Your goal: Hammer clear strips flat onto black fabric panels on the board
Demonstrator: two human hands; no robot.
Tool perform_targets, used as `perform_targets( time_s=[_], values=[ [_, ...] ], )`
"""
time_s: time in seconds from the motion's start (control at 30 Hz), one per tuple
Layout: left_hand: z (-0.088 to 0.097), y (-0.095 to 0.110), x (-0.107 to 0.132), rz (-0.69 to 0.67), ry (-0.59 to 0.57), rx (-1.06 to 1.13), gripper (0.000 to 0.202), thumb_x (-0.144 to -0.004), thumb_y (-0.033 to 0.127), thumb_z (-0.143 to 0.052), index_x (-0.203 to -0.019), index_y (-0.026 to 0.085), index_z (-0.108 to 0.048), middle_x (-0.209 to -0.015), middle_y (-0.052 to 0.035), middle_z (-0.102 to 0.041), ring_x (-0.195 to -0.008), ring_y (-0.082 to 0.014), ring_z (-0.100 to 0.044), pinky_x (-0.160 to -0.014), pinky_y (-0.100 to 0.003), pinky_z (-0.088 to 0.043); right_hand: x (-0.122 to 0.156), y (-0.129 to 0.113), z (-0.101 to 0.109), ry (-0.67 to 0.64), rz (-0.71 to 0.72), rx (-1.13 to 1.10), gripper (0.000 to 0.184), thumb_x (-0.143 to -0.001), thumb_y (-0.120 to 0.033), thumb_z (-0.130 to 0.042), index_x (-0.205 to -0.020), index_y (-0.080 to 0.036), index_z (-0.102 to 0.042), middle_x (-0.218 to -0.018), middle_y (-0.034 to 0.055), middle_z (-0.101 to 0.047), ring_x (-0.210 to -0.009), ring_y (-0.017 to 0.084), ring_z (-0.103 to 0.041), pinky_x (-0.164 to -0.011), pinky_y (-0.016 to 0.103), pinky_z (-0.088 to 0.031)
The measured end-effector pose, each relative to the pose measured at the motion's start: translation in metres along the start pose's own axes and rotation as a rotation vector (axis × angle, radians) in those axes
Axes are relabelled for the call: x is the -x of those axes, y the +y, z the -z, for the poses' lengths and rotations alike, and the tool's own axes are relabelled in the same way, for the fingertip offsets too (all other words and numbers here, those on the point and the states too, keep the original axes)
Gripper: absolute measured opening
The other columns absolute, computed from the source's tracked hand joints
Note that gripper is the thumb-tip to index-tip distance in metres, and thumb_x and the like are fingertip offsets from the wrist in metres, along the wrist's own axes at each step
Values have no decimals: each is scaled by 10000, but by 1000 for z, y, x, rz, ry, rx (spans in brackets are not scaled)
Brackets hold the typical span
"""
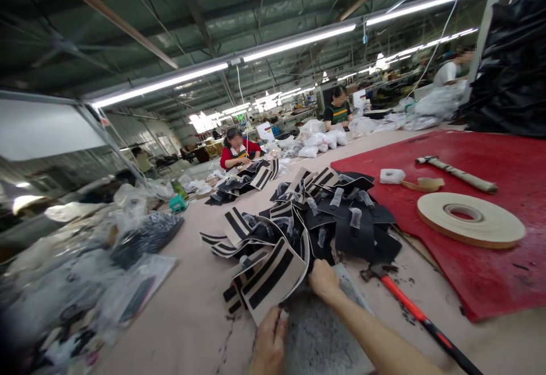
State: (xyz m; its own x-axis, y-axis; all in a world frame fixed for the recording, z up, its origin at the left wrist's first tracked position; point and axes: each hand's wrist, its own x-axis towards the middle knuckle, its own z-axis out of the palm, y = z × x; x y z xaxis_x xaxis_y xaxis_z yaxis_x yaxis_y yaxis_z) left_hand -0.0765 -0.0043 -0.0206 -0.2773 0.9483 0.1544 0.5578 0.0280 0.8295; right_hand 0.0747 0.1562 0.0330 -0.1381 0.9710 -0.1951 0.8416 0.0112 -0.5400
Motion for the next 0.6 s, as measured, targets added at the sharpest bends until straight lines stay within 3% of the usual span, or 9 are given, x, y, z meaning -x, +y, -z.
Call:
perform_targets(
  time_s=[0.13,0.3,0.43,0.5,0.6],
  values=[
    [16,3,-17,15,-16,38,433,-963,477,-436,-1127,163,-685,-1152,-151,-713,-1101,-287,-649,-994,-414,-484,9,-5,28,60,74,-46,223,-844,-108,-487,-968,-122,-671,-992,167,-721,-949,253,-680,-763,298,-441],
    [26,3,-30,42,60,76,421,-912,521,-494,-1030,173,-700,-1035,-119,-736,-1028,-293,-661,-961,-450,-488,47,-3,94,169,184,-98,252,-944,-267,-460,-1142,-185,-592,-949,51,-708,-856,178,-642,-746,251,-414],
    [28,5,-25,137,186,136,436,-872,592,-577,-903,175,-699,-886,-90,-732,-882,-267,-674,-874,-416,-536,86,6,137,287,312,-115,287,-912,-375,-569,-1113,-179,-629,-757,17,-662,-674,176,-605,-657,256,-386],
    [28,9,-17,189,279,215,454,-884,601,-577,-947,168,-698,-954,-101,-739,-897,-256,-687,-865,-401,-553,106,17,134,280,304,-32,262,-914,-379,-570,-1076,-193,-657,-745,21,-665,-662,181,-609,-660,266,-391],
    [23,18,-2,232,339,356,475,-905,596,-571,-1051,159,-690,-1099,-123,-731,-965,-246,-700,-888,-394,-564,131,38,92,198,239,31,256,-935,-362,-549,-1094,-194,-657,-828,56,-708,-737,212,-659,-712,291,-430]
  ],
)
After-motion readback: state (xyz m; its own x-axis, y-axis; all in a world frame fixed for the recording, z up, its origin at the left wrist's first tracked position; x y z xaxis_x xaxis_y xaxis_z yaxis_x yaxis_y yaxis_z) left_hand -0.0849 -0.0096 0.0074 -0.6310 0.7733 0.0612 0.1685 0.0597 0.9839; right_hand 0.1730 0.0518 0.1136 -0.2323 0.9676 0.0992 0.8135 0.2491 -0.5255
